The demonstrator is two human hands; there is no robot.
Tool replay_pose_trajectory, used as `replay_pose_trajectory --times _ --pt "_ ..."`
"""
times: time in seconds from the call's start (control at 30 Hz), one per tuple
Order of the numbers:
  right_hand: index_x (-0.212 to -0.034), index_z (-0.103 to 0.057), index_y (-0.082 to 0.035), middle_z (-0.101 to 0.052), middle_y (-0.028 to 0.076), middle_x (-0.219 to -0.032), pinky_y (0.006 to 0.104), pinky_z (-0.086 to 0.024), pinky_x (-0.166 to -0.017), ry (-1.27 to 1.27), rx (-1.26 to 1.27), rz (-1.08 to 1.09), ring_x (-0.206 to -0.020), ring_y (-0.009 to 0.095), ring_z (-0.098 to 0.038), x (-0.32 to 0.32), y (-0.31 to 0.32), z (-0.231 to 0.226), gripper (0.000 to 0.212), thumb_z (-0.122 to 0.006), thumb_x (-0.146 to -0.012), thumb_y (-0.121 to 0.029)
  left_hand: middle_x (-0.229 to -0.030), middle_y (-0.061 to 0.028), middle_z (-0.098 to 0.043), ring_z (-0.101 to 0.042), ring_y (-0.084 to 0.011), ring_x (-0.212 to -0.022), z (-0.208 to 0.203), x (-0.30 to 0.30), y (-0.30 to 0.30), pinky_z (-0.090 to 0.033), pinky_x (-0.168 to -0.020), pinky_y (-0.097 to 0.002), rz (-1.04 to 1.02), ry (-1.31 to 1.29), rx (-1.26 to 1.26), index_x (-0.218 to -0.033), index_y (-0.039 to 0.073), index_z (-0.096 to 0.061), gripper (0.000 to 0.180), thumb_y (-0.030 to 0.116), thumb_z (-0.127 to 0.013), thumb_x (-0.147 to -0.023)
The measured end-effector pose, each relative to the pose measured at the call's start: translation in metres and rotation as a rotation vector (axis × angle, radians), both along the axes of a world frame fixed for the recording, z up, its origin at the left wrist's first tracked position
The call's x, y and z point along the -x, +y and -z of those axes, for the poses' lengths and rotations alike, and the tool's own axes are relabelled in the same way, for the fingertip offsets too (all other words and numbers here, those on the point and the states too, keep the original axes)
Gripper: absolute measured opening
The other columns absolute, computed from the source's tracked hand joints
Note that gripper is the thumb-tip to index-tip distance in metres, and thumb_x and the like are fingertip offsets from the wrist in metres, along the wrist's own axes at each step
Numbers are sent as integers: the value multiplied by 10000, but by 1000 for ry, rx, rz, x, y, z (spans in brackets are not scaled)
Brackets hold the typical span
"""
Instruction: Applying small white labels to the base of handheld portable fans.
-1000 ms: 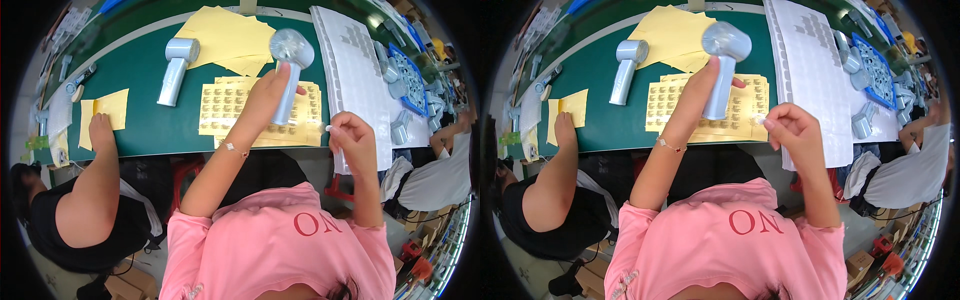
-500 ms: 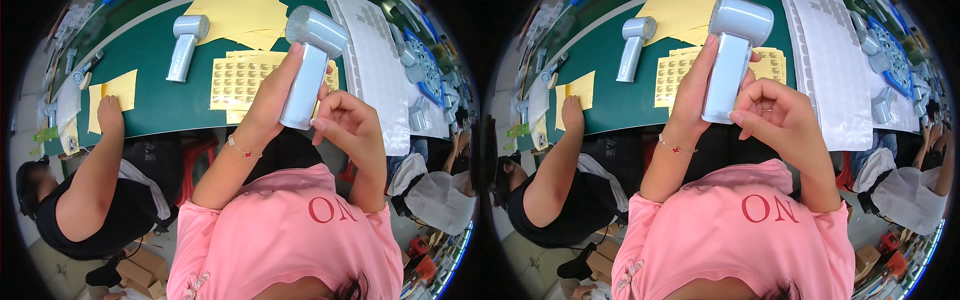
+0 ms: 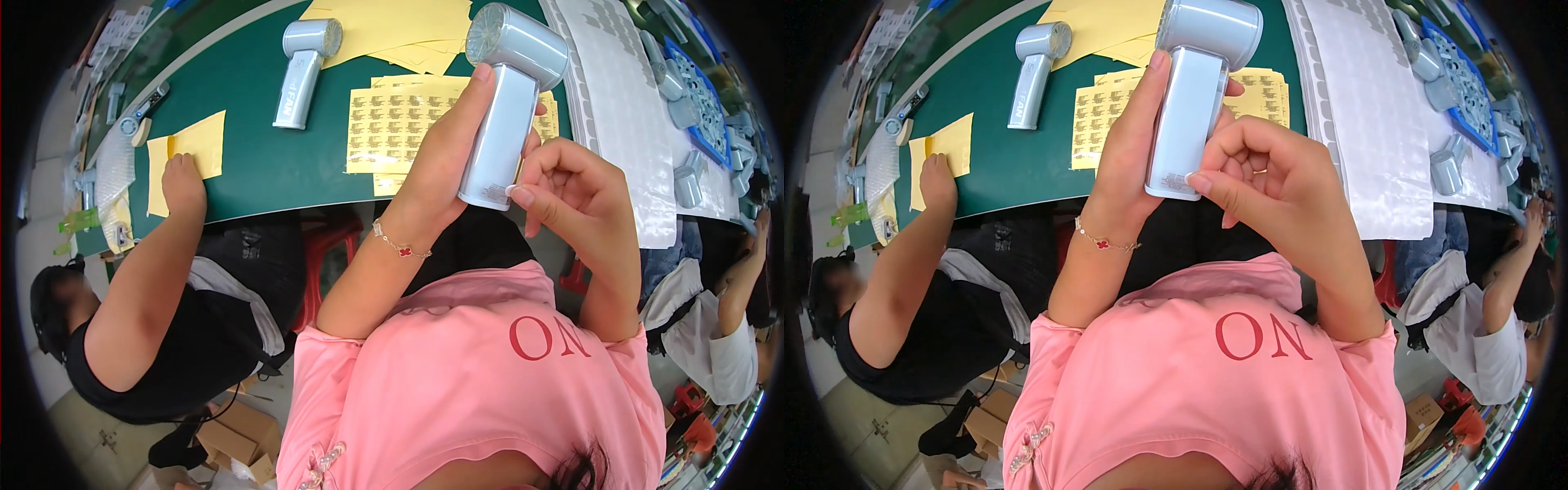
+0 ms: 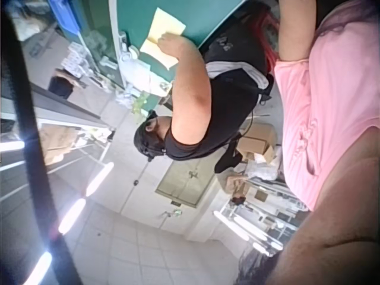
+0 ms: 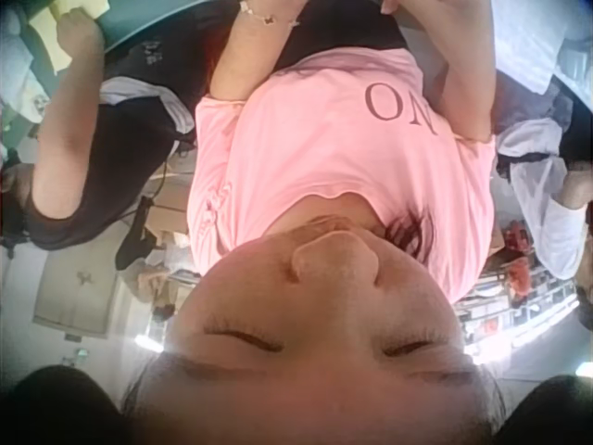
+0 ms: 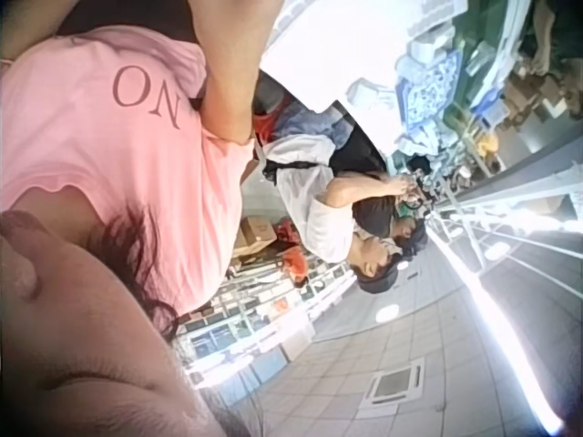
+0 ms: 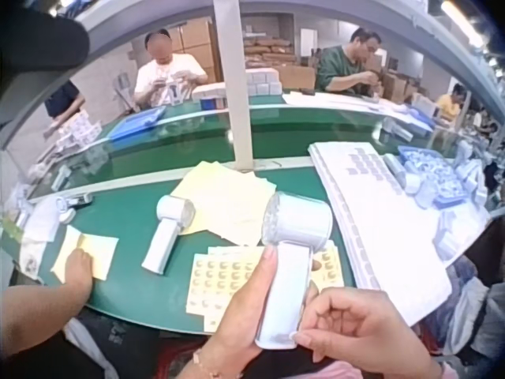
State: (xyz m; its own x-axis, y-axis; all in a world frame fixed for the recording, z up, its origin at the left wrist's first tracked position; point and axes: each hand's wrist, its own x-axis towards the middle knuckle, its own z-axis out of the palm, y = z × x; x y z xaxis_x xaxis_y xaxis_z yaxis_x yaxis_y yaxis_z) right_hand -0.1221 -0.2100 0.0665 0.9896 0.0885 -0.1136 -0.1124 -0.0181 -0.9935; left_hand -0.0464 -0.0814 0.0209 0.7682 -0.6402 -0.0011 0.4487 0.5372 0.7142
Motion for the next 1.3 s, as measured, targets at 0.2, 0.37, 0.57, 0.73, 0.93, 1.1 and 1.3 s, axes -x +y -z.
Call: replay_pose_trajectory --times 0.2,0.37,0.57,0.73,0.93,1.1,1.3 --pt "-847 -551 33 -551 39 -767 176 -418 -483 2 10 -1 -579 67 -515 1 0 -1 101 -631 -788 10 -712 -74 -569 -565 -115 -641 0 1 0 -473 -576 -239 4 6 11 -1027 -1 -535 567 517 -329 -925" --pt "-835 -553 27 -531 18 -740 168 -450 -460 -22 26 14 -594 41 -488 0 3 -3 101 -638 -788 -2 -710 -78 -574 -567 -118 -631 -1 2 -1 -472 -571 -236 -14 19 -21 -1015 -4 -545 579 527 -333 -920" --pt "-830 -550 24 -518 12 -719 171 -453 -450 -36 46 22 -588 36 -478 1 5 0 97 -633 -793 -8 -711 -79 -577 -565 -115 -629 -1 2 0 -471 -573 -234 -37 14 -29 -1012 -7 -552 588 529 -329 -919" --pt "-826 -550 14 -506 -1 -678 169 -453 -459 -25 79 40 -576 31 -477 1 8 -2 90 -629 -798 -18 -720 -76 -579 -563 -111 -639 -2 3 2 -465 -574 -228 -37 30 -49 -1020 -5 -552 592 533 -326 -918" --pt "-805 -548 11 -504 -2 -675 172 -455 -471 -51 138 69 -554 33 -474 4 10 -1 84 -628 -791 -11 -728 -74 -580 -563 -109 -645 -3 4 2 -463 -580 -228 -42 35 -36 -1022 0 -553 587 532 -327 -918" --pt "-789 -541 6 -496 -10 -683 159 -436 -481 -51 137 87 -572 28 -449 5 13 -3 87 -628 -783 -2 -729 -73 -580 -562 -109 -647 -5 5 1 -461 -578 -228 -71 32 -47 -1022 6 -554 580 528 -322 -921" --pt "-773 -531 4 -494 -9 -710 154 -414 -477 -175 384 106 -588 26 -433 5 15 1 108 -639 -770 2 -718 -74 -577 -556 -111 -630 -6 7 3 -456 -568 -228 -59 29 -14 -1033 1 -530 593 535 -295 -924"
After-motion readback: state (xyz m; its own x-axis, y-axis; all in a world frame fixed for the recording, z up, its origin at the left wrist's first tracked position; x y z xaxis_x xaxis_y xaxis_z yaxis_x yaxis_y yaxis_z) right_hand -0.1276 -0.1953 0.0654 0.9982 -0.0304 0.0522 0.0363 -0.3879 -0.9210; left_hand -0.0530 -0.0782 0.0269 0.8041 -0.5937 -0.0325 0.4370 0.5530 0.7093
